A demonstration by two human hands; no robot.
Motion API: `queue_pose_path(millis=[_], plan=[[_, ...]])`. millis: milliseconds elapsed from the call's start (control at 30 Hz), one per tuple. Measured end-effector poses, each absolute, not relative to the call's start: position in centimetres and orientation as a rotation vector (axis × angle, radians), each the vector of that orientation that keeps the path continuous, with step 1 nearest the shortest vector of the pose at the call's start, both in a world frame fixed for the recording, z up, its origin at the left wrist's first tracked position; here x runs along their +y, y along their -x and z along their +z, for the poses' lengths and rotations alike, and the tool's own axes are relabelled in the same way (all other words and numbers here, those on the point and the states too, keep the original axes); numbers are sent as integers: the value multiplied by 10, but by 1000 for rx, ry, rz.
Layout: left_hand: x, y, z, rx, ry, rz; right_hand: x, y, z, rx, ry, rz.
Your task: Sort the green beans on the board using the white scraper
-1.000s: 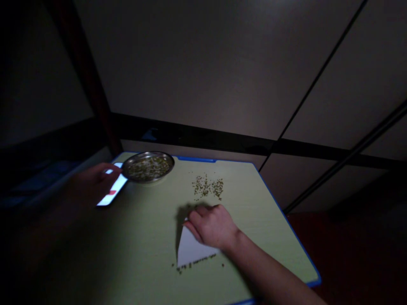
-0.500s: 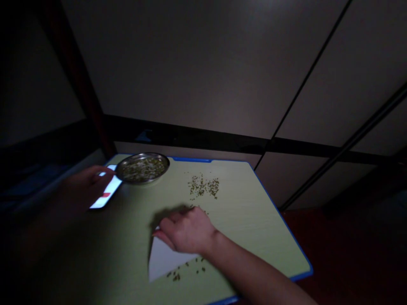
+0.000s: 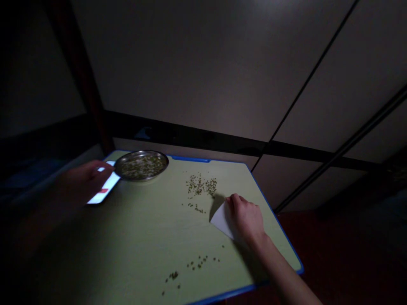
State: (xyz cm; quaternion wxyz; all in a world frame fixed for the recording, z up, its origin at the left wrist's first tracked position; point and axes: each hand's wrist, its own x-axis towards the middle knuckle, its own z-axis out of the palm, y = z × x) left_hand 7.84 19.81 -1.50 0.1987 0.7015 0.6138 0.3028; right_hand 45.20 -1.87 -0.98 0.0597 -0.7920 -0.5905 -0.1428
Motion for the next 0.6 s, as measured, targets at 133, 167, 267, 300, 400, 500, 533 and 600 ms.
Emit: queue_pose_path(millis=[133,167,267,300,400,500,533,600], plan=[[199,-78,-15,1726,-1932,848,-18,-432,-26,-1862,2320,-345],[199,-78,-16,1722,-1934,842,-15,-422,-28,-1905,2266,-330],[198,-76,-15,1721,-1948,821,-5,-390,-30,-2032,2105,-323],[198,-76,-15,1723,-1945,811,-2,-380,-30,-2074,2052,-326],[196,-76,-14,1742,-1948,812,2,-358,-31,-2194,1882,-334],[198,-75,-15,1750,-1967,825,0,-345,-30,-2300,1725,-342],[199,-75,-16,1751,-1959,826,-1,-342,-29,-2334,1681,-342],[202,-74,-19,1756,-1921,828,-5,-340,-27,-2395,1602,-338]])
